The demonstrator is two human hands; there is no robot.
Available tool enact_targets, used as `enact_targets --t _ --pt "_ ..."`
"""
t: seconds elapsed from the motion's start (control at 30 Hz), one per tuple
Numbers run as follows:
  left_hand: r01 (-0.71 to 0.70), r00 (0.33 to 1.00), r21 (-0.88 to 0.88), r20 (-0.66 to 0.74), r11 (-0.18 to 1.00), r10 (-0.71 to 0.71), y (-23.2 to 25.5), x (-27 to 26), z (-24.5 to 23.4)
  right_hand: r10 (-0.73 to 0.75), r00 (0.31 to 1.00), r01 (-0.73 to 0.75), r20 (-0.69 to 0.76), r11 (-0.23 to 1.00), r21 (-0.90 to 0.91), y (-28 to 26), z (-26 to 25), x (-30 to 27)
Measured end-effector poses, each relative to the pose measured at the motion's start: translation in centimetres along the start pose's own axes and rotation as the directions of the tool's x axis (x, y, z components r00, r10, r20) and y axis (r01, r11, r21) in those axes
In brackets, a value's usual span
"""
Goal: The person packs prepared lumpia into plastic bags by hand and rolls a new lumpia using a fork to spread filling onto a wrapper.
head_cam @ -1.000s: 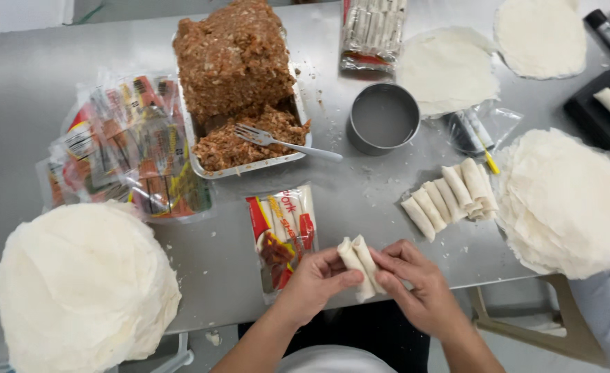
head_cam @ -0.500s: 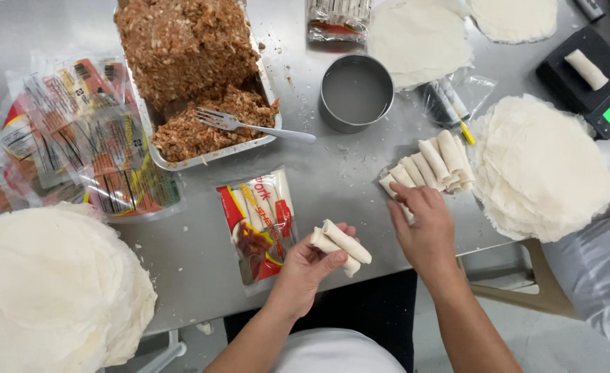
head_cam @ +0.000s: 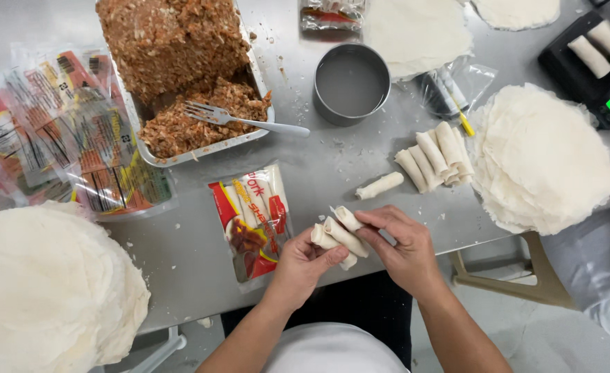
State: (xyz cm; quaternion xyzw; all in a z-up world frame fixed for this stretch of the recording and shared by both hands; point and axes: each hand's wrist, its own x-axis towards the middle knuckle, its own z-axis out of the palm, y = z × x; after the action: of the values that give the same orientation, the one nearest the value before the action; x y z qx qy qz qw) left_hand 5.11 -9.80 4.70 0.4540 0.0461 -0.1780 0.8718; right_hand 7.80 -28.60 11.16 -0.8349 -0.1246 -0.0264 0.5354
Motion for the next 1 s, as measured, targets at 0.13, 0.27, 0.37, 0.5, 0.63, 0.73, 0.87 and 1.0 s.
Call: enact_targets --t 0.13,0.27,0.37,0.5,0.63,0.73,0.87,1.0 --pt "0.028 0.999 -0.005 -0.021 1.0 -0.028 -0.4 0.3 -0.3 -0.055 0.997 0.055 -0.063 0.998 -0.001 0.1 1.1 -1.0" --pt "0.039 0.999 0.068 0.001 0.997 -0.039 0.0 0.2 -0.2 -0.044 0.988 0.036 -0.147 0.998 -0.056 0.0 2.0 -1.6" --pt "0.042 0.998 0.062 -0.057 0.997 -0.038 0.1 0.3 -0.5 -0.238 0.969 0.224 -0.072 0.962 -0.157 0.2 2.6 -2.2" --pt "0.119 0.979 0.017 -0.166 0.993 -0.115 0.2 0.4 -0.4 -0.232 0.952 0.255 0.199 0.962 -0.097 1.2 1.1 -2.4" --pt "0.165 0.957 -0.163 -0.212 0.973 -0.198 2.1 0.3 0.9 -0.225 0.963 0.267 0.147 0.758 -0.595 4.0 -2.4 -0.8" --pt "0.17 0.969 -0.165 -0.153 0.972 -0.195 2.2 0.5 1.0 -0.324 0.946 0.269 0.018 0.755 -0.598 7.5 -2.0 1.0" --pt "0.119 0.988 -0.053 -0.097 0.992 -0.123 3.5 -0.5 1.1 0.04 0.995 -0.058 -0.095 0.978 -0.202 1.9 -0.7 0.2" --pt "0.066 0.993 0.045 -0.096 0.997 -0.061 2.4 -1.0 0.0 0.13 0.991 -0.128 -0.027 0.989 0.071 -0.4 1.7 -1.0"
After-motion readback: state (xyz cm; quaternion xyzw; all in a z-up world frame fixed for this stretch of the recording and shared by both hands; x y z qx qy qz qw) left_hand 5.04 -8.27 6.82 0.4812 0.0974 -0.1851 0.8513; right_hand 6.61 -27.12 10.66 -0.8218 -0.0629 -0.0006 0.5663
